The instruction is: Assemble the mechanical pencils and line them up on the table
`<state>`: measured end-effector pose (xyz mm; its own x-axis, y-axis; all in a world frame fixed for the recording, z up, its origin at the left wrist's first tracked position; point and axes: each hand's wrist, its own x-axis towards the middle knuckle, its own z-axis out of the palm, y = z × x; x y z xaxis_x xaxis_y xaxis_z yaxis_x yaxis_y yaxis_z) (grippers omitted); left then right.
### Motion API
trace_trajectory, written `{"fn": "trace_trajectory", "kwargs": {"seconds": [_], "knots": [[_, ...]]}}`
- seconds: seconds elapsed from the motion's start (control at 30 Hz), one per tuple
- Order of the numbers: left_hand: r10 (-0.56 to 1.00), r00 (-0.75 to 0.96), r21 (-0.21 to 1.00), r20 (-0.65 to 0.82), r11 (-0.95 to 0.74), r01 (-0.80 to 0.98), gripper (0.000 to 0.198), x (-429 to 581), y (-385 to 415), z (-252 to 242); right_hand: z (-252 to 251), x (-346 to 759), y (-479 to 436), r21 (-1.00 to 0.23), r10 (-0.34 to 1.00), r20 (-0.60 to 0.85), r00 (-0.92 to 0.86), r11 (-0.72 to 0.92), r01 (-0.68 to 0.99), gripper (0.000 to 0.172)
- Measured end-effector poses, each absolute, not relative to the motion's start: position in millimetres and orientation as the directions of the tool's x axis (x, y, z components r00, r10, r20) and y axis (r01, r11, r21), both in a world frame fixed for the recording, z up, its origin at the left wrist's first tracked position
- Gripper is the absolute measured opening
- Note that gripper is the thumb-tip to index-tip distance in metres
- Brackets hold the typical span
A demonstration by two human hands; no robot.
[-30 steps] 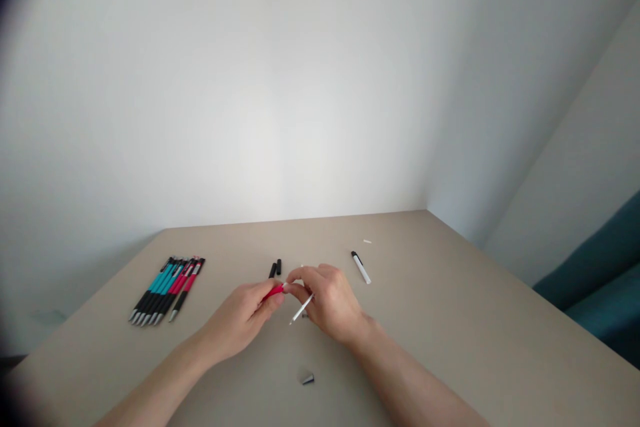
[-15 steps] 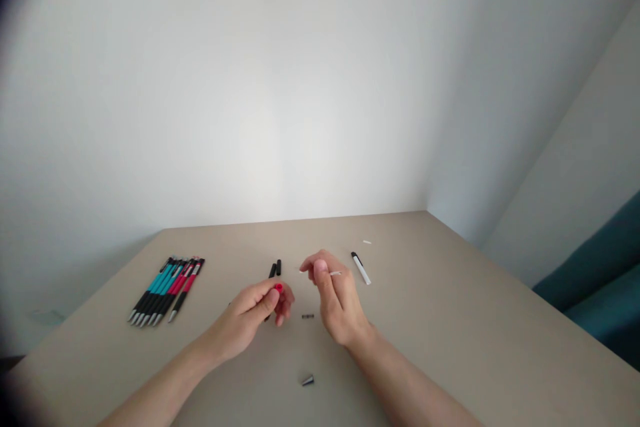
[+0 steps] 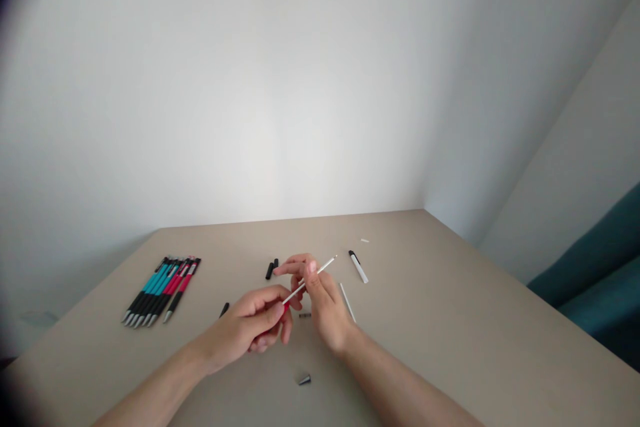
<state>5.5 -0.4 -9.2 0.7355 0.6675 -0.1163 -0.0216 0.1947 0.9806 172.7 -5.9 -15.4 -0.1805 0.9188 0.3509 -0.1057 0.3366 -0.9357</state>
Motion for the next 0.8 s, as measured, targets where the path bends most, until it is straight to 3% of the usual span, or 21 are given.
{"fn": "trace_trajectory", "kwargs": {"seconds": [0.33, 0.43, 0.53, 0.67, 0.8], "knots": [[0.718, 0.676, 0.979, -0.165, 0.203, 0.023, 0.035, 7, -2, -2, -18, 170, -6, -0.968, 0.912, 0.24, -0.334, 0.25, -0.012, 0.054], [0.729, 0.666, 0.979, -0.161, 0.205, 0.013, 0.036, 8, -2, 0, -21, 167, -7, -0.979, 0.893, 0.202, -0.402, 0.187, -0.077, 0.048], [0.749, 0.647, 0.98, -0.142, 0.199, -0.016, 0.034, 7, -1, 1, -17, 168, -6, -0.956, 0.919, 0.285, -0.27, 0.252, -0.152, 0.042], [0.743, 0.653, 0.974, -0.147, 0.223, -0.035, 0.03, 4, -1, -1, -8, 171, -2, -0.937, 0.94, 0.339, -0.032, 0.335, -0.099, 0.031], [0.73, 0.666, 0.962, -0.152, 0.265, -0.071, 0.032, 4, -4, -4, -9, 168, -3, -0.95, 0.943, 0.31, -0.121, 0.311, -0.016, 0.039]]}}
